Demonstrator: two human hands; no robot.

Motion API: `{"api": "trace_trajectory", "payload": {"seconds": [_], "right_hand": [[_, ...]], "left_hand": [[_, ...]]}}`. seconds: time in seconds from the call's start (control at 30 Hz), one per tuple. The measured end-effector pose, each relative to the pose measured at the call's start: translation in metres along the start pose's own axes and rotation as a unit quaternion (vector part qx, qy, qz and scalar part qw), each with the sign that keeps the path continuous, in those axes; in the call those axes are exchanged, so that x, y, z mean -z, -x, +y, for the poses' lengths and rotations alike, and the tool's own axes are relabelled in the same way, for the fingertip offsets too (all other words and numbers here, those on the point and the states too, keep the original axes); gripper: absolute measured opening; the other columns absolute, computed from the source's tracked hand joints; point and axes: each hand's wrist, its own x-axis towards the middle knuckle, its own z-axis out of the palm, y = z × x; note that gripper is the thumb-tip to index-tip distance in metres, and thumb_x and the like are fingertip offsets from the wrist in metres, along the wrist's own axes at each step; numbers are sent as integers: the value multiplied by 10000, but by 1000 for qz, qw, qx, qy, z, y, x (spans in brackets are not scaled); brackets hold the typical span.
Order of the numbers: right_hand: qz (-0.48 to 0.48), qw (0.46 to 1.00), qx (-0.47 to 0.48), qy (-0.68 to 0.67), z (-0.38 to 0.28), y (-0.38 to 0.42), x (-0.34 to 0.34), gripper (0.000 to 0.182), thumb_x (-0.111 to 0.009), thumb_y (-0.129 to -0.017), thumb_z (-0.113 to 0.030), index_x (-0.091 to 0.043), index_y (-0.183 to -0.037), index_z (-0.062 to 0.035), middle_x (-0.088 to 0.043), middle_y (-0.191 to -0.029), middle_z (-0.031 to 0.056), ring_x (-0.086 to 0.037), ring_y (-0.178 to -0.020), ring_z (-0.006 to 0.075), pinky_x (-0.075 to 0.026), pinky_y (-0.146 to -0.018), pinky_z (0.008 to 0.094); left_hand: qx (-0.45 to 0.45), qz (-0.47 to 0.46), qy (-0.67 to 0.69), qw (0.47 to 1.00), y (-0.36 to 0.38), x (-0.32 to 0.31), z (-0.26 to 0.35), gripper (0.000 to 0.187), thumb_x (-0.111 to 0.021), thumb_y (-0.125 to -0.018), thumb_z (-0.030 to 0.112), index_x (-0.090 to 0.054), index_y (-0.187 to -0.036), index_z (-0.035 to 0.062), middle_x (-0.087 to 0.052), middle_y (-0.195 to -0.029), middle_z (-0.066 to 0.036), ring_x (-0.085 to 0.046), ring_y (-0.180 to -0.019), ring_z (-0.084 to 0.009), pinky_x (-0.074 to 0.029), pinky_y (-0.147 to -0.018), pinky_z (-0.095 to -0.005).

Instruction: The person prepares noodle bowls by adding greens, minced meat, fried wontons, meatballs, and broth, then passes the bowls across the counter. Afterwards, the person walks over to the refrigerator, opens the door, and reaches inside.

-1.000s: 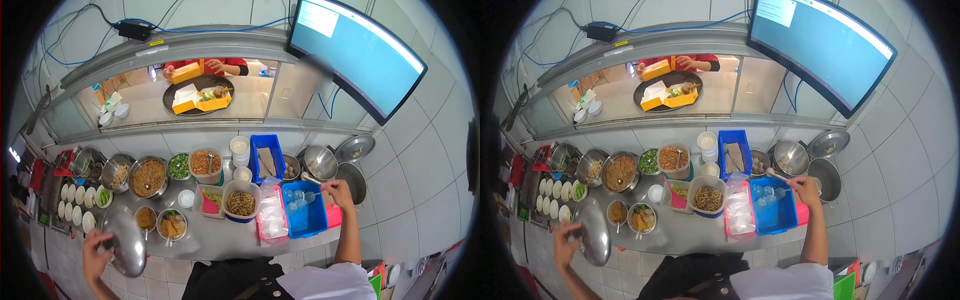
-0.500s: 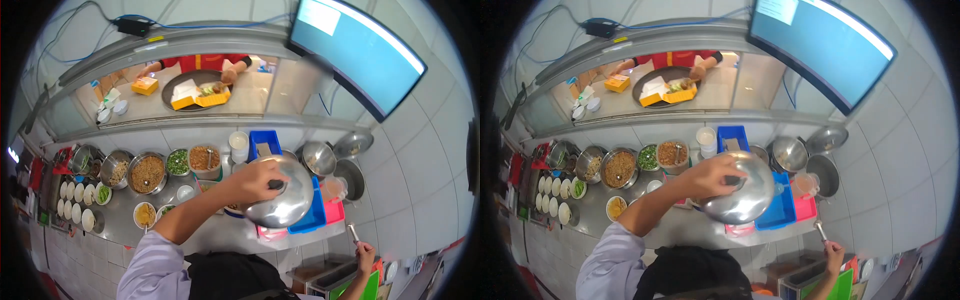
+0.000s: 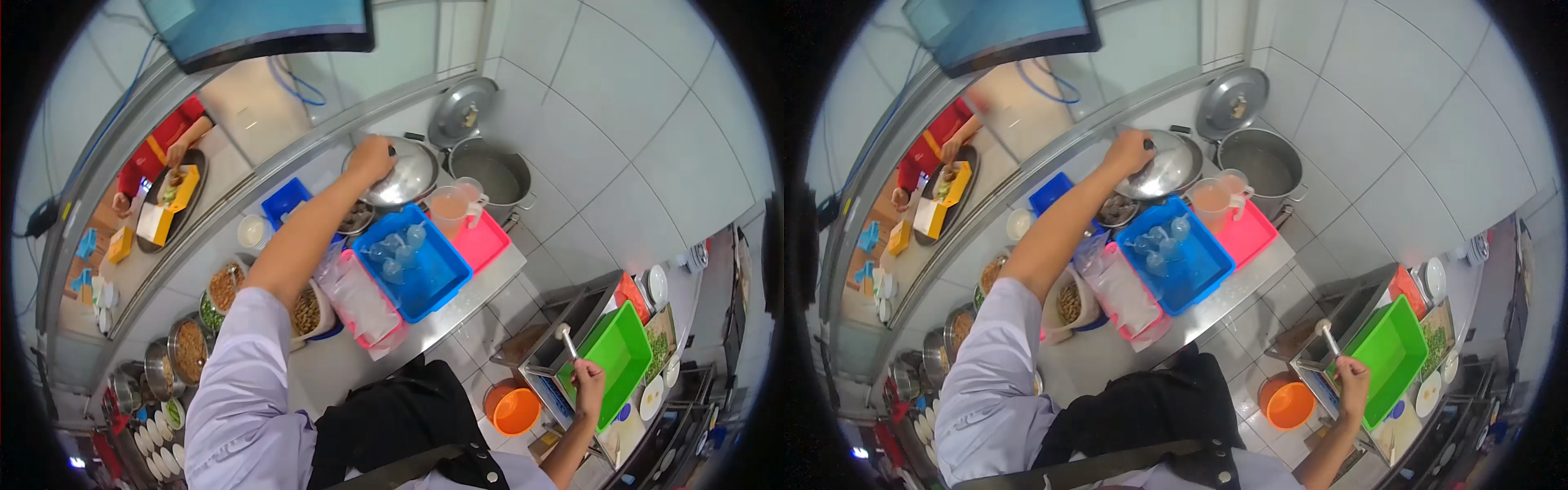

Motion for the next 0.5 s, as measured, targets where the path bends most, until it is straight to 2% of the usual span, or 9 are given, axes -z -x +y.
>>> {"api": "trace_trajectory", "payload": {"seconds": [0.1,0.13,0.23,0.3,0.37,0.43,0.47,0.5], "right_hand": [[17,998,-52,-20,23,19,12,222,-732,-977,-253,-764,-914,-43,-611,-674,-30,-504,-577,52,-323,-528,216],[19,996,-71,-43,29,26,16,212,-739,-972,-246,-762,-908,-44,-619,-683,-27,-508,-581,55,-324,-527,217],[60,993,-73,-70,35,50,23,183,-747,-957,-200,-754,-901,-26,-628,-686,-4,-529,-596,78,-355,-542,226],[70,993,-65,-71,37,59,30,202,-758,-956,-231,-757,-905,-35,-637,-700,-9,-533,-603,65,-350,-531,220],[85,990,-83,-73,31,67,29,185,-747,-958,-203,-751,-892,-31,-640,-705,-3,-544,-613,69,-361,-546,219],[85,992,-82,-48,22,69,28,173,-742,-950,-173,-744,-864,-23,-654,-722,4,-554,-625,74,-377,-559,229],[61,995,-49,-56,15,68,20,170,-738,-947,-163,-742,-851,-23,-654,-721,7,-557,-630,77,-383,-562,236],[24,998,-16,-61,11,66,12,169,-735,-943,-152,-740,-837,-22,-655,-720,9,-560,-635,80,-389,-566,243]], "left_hand": [[22,-19,-31,999,-53,-42,0,310,-768,-813,162,-768,-1101,45,-708,-1167,-251,-676,-1119,-412,-538,-1005,-468],[12,-54,-63,997,-62,-50,2,291,-765,-819,159,-766,-1089,48,-714,-1162,-252,-688,-1098,-415,-553,-985,-472],[45,-59,-97,992,-82,-90,-7,279,-779,-826,185,-770,-1067,44,-716,-1165,-253,-699,-1073,-420,-568,-955,-481],[54,-95,-110,988,-82,-100,-10,286,-794,-833,209,-768,-1059,36,-717,-1176,-252,-711,-1047,-418,-579,-928,-489],[15,-153,-113,982,-88,-119,-31,383,-805,-844,237,-730,-1165,43,-695,-1219,-243,-694,-1074,-425,-573,-922,-504],[12,-51,-80,995,-66,-118,-25,481,-795,-862,247,-664,-1279,48,-651,-1251,-233,-640,-1175,-428,-535,-985,-502],[7,-54,-82,995,-49,-107,-7,481,-795,-862,247,-664,-1279,48,-651,-1251,-233,-640,-1175,-428,-535,-985,-502],[-29,-9,-41,999,-25,-87,13,498,-791,-866,254,-644,-1291,39,-633,-1247,-231,-612,-1199,-426,-514,-1009,-498]]}}
